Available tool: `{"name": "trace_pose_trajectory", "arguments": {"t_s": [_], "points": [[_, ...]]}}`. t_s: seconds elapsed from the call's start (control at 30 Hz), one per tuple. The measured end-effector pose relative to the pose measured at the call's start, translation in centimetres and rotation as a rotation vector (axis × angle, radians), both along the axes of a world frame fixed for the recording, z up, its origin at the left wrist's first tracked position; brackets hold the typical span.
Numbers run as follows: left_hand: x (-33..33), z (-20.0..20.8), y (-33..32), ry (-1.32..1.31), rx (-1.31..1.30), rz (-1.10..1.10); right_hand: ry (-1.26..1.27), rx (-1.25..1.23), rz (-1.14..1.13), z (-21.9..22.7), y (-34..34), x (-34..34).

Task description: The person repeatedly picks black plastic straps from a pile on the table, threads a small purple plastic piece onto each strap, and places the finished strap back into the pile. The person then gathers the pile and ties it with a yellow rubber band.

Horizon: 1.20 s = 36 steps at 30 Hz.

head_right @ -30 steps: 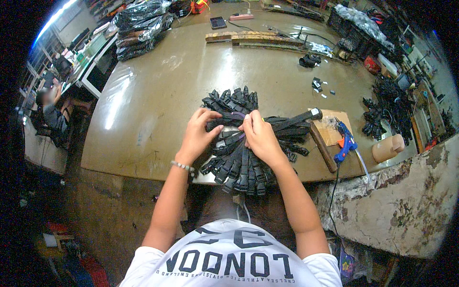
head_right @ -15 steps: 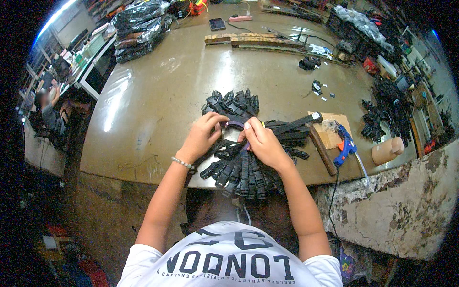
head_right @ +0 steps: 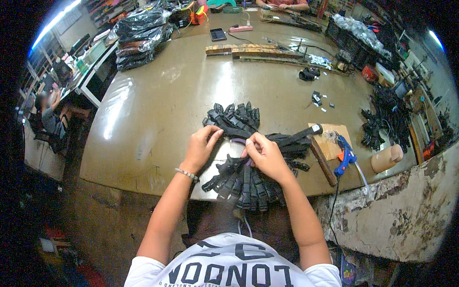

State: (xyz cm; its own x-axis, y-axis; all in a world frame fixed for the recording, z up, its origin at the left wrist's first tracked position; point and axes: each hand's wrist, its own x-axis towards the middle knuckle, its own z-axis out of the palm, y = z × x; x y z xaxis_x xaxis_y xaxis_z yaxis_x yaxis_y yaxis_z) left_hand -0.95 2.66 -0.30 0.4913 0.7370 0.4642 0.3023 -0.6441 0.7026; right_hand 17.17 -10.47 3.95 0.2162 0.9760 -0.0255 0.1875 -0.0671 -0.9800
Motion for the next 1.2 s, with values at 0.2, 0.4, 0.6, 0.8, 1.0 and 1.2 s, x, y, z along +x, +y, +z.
{"name": "trace_pose_trajectory", "arguments": {"t_s": [0.2,0.4,0.6,0.8,1.0,1.2], "points": [[0.1,-0.5,0.1,-0.018,-0.097,0.017,-0.135,0.159,-0.205,0.2,3.2,-1.7],[0.1,-0.7,0.0,-0.063,-0.134,0.018,-0.421,0.267,-0.161,-1.4,4.1,-2.6],[0.0,-0.6,0.0,-0.015,-0.091,0.028,-0.535,0.228,-0.196,-1.5,4.3,-2.9],[0.0,-0.7,0.0,-0.006,-0.099,0.035,-0.509,0.250,-0.214,-1.7,4.4,-2.9],[0.2,-0.6,-0.5,-0.030,-0.107,0.077,-0.461,0.187,-0.225,-1.4,4.1,-2.9],[0.0,-1.0,-0.4,-0.022,-0.056,0.041,-0.563,0.189,-0.222,-1.6,4.3,-3.2]]}}
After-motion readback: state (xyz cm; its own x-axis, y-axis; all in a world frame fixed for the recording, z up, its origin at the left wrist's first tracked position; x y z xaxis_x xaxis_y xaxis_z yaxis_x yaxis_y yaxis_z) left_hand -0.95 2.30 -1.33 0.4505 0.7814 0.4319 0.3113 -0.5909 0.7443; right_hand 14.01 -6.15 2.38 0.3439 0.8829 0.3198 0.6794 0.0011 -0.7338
